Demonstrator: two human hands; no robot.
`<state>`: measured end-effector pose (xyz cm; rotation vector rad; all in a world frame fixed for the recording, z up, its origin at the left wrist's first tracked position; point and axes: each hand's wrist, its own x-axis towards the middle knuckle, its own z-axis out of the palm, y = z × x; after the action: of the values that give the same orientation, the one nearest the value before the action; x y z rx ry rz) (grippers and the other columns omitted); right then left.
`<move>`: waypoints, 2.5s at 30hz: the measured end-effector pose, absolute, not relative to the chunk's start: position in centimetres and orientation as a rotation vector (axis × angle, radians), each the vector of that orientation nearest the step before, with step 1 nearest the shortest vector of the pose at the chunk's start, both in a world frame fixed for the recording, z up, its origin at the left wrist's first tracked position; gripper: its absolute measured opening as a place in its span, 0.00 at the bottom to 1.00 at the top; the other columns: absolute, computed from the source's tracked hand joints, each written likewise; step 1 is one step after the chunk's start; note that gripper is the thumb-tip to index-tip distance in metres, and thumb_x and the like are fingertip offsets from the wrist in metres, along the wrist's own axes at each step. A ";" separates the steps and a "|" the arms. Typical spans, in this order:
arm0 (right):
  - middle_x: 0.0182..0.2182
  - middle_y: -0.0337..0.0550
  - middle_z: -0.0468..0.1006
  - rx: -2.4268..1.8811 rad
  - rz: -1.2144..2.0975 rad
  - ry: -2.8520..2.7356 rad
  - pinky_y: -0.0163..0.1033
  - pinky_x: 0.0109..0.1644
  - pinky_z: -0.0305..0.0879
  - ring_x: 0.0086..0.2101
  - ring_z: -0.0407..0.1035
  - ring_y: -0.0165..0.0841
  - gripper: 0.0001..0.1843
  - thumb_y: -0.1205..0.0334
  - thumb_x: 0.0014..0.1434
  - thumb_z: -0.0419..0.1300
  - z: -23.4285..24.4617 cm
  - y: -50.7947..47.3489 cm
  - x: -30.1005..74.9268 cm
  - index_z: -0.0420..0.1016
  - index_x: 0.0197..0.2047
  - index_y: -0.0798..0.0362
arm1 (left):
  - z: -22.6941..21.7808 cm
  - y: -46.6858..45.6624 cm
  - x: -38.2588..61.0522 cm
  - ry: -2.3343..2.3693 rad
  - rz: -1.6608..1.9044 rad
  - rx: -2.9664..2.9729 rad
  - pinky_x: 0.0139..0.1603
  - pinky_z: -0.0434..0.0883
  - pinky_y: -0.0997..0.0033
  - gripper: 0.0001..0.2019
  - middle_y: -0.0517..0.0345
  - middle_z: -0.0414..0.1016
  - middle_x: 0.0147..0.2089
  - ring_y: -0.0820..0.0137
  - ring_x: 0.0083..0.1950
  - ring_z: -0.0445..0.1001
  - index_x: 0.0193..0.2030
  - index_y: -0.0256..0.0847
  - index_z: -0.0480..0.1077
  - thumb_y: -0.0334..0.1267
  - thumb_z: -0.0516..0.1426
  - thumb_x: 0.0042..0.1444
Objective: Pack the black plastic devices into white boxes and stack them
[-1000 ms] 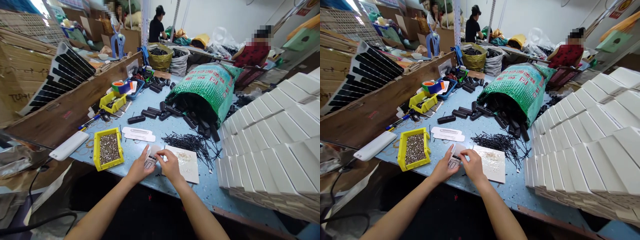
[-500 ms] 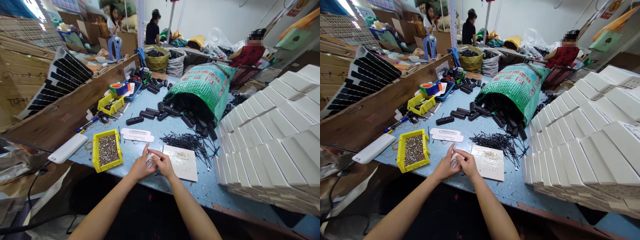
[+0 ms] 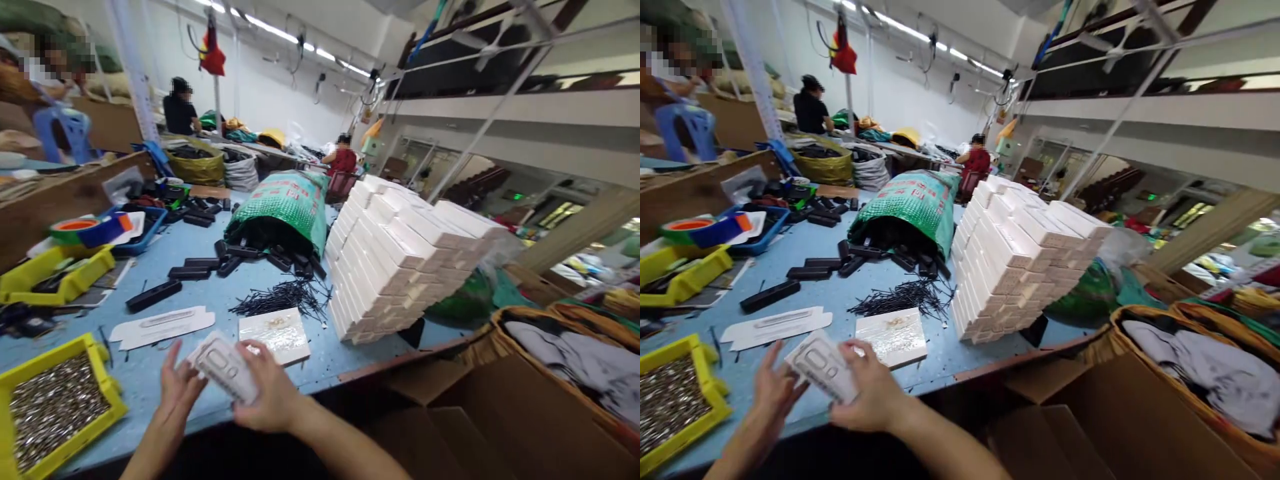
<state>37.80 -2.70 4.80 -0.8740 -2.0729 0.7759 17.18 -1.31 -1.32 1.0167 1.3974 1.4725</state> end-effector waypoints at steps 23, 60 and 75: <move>0.58 0.48 0.68 -0.895 0.498 -2.762 0.40 0.60 0.61 0.56 0.64 0.36 0.24 0.66 0.62 0.55 4.2 14.6 27.8 0.65 0.62 0.55 | -1.5 -2.6 2.1 2.287 0.265 1.851 0.57 0.66 0.55 0.22 0.38 0.72 0.54 0.55 0.55 0.71 0.55 0.31 0.68 0.23 0.48 0.53; 0.25 0.31 0.66 -0.656 1.383 -0.458 0.41 0.41 0.68 0.27 0.65 0.27 0.16 0.52 0.50 0.63 5.8 6.4 35.8 0.63 0.37 0.50 | 1.9 0.6 24.0 1.077 1.417 0.643 0.39 0.73 0.75 0.10 0.56 0.75 0.38 0.73 0.38 0.73 0.33 0.38 0.79 0.39 0.68 0.43; 0.25 0.30 0.59 -0.840 1.229 -0.358 0.34 0.33 0.65 0.24 0.60 0.25 0.15 0.51 0.52 0.57 4.4 6.5 34.4 0.57 0.38 0.49 | 1.2 0.8 25.2 1.195 1.482 0.650 0.39 0.69 0.73 0.16 0.60 0.74 0.29 0.74 0.33 0.73 0.27 0.40 0.62 0.36 0.67 0.41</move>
<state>34.45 6.53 4.35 -0.8402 -0.3585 1.2292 25.15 0.83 1.25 0.6501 1.1947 1.4824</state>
